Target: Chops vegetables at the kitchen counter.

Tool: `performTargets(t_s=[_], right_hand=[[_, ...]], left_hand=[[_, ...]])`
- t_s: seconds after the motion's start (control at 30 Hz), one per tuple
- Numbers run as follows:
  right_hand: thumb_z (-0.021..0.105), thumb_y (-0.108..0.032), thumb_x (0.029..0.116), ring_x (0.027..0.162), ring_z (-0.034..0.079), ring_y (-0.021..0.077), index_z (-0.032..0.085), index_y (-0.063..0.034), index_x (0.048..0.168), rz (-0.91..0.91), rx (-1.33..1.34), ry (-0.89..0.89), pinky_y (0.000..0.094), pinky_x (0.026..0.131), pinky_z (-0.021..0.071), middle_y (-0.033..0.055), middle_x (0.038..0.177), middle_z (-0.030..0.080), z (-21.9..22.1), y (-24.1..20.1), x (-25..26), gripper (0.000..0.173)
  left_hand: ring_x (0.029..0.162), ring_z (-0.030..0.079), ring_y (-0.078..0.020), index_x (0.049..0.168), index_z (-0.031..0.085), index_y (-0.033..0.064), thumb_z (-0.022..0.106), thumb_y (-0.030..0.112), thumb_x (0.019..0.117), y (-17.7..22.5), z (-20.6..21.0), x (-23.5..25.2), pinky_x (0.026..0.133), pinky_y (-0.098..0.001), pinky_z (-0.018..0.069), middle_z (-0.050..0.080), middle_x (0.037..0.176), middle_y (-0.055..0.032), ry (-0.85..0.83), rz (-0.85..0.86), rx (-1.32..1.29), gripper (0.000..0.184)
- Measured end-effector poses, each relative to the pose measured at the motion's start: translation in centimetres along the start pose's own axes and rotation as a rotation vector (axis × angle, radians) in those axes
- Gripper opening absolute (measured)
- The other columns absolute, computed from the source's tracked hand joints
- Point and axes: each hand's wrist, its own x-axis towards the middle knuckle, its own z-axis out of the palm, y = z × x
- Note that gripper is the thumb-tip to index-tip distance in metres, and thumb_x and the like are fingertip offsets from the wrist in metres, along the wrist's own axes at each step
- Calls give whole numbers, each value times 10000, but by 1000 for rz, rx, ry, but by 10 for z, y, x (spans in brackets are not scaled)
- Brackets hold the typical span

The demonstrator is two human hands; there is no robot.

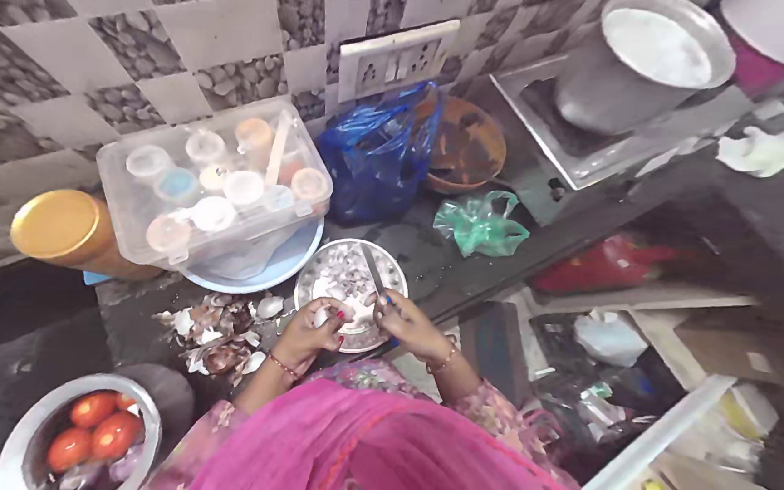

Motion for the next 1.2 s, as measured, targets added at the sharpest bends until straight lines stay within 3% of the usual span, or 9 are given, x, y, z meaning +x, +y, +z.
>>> performTargets(t_s=[0.17, 0.27, 0.47, 0.57, 0.7, 0.8, 0.97, 1.07, 1.2], right_hand=[[423, -127, 999, 487, 367, -28, 500, -121, 986, 21, 69, -18, 158, 462, 338, -126, 625, 398, 2, 11, -1, 78], [538, -160, 959, 534, 432, -28, 526, -100, 889, -5, -40, 40, 167, 512, 384, -102, 646, 459, 8, 17, 4, 93], [664, -254, 930, 617, 492, -7, 571, -7, 911, -77, -236, 59, 185, 592, 437, -33, 716, 528, 9, 15, 15, 265], [671, -272, 933, 606, 486, 5, 595, 25, 930, -121, -298, 66, 196, 584, 431, -11, 702, 538, 10, 15, 20, 307], [681, -271, 928, 609, 496, 48, 605, 50, 942, -176, -389, 45, 229, 585, 435, 35, 705, 562, 8, 17, 24, 330], [662, -282, 942, 611, 514, 76, 611, 48, 950, -211, -445, 53, 254, 586, 454, 51, 708, 571, 6, 19, 27, 334], [643, -335, 957, 598, 523, 117, 616, 47, 966, -259, -529, 93, 300, 575, 466, 63, 691, 572, 5, 22, 30, 382], [665, -387, 926, 608, 566, 158, 633, 73, 1024, -274, -593, 116, 348, 583, 502, 93, 713, 615, 3, 21, 31, 471], [666, -410, 925, 601, 545, 144, 631, 59, 999, -276, -590, 97, 336, 573, 482, 79, 698, 594, 1, 22, 33, 476]], left_hand=[[731, 662, -37, 1052, 666, 118, 679, -2, 795, -3, 2, 10, 643, -198, 562, 720, 907, 42, -14, -3, -1, 284], [767, 679, -48, 1068, 701, 104, 739, 41, 783, -5, 1, 14, 681, -219, 580, 731, 938, 42, -38, 17, 7, 295], [727, 673, -38, 1088, 689, 112, 766, 32, 772, -6, 2, 20, 657, -205, 568, 737, 901, 30, -77, 11, -100, 335], [680, 664, -39, 1065, 662, 118, 719, 15, 795, -8, 4, 20, 610, -196, 557, 727, 859, 25, -49, -43, -186, 295], [644, 625, -17, 1043, 586, 117, 514, 11, 925, -7, 9, 20, 604, -173, 532, 687, 814, 37, 27, -108, -199, 175], [617, 609, -9, 1039, 589, 119, 501, 15, 933, -8, 12, 21, 581, -162, 517, 680, 791, 43, 46, -116, -251, 173], [663, 634, -17, 1314, 446, 100, 478, -10, 953, -4, 17, 23, 607, -162, 532, 673, 843, 44, 30, -116, -258, 379], [658, 628, -9, 1202, 572, 95, 508, -5, 929, -2, 16, 22, 596, -159, 525, 689, 842, 53, 21, -118, -222, 297], [647, 617, -8, 1138, 576, 74, 509, -24, 912, -1, 16, 25, 602, -161, 528, 675, 829, 46, 49, -135, -217, 256]])
